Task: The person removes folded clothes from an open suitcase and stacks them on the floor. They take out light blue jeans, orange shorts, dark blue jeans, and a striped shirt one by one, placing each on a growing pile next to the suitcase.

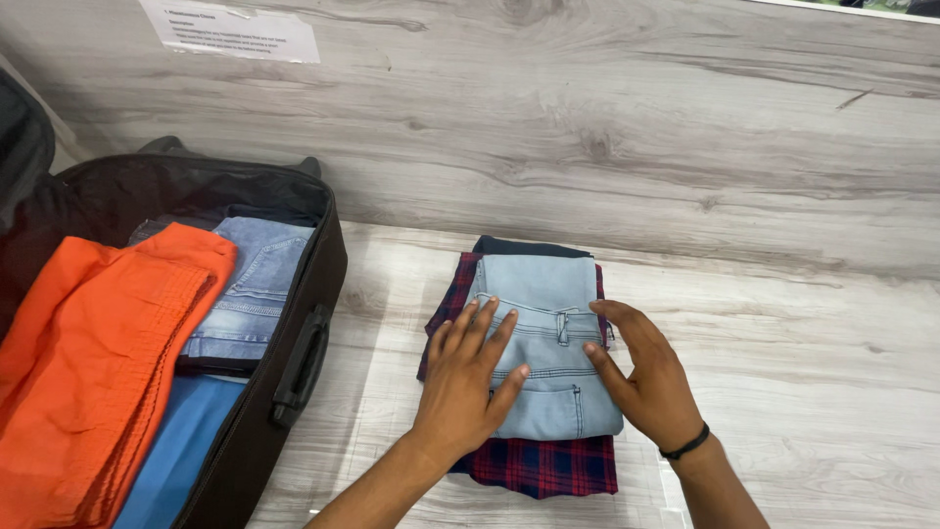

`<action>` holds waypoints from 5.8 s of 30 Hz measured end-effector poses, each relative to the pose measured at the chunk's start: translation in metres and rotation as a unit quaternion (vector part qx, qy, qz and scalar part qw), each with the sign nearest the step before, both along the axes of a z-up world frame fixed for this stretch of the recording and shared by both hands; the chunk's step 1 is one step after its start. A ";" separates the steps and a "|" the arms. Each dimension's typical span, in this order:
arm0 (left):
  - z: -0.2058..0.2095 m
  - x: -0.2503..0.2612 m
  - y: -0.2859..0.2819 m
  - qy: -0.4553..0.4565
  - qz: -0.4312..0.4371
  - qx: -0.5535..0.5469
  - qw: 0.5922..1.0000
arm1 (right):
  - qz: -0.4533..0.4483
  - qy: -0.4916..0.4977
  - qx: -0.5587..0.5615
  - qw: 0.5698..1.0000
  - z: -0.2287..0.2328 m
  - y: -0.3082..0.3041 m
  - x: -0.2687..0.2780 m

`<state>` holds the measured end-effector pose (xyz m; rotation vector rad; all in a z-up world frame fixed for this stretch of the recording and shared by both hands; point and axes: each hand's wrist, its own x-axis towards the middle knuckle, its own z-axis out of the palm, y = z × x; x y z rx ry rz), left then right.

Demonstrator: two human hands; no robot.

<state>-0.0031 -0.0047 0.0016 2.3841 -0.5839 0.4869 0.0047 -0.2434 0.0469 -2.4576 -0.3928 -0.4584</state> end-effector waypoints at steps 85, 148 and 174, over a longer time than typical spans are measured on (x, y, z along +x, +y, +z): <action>-0.035 0.009 -0.014 0.065 -0.058 0.010 0.996 | 0.145 0.103 -0.027 0.984 -0.069 0.003 0.002; 0.066 -0.054 0.320 0.020 0.302 0.150 0.941 | 0.461 -0.019 -0.120 0.879 0.040 0.273 -0.005; 0.016 0.000 0.470 0.383 0.387 0.210 0.812 | 0.198 0.233 -0.133 0.943 -0.020 0.463 0.099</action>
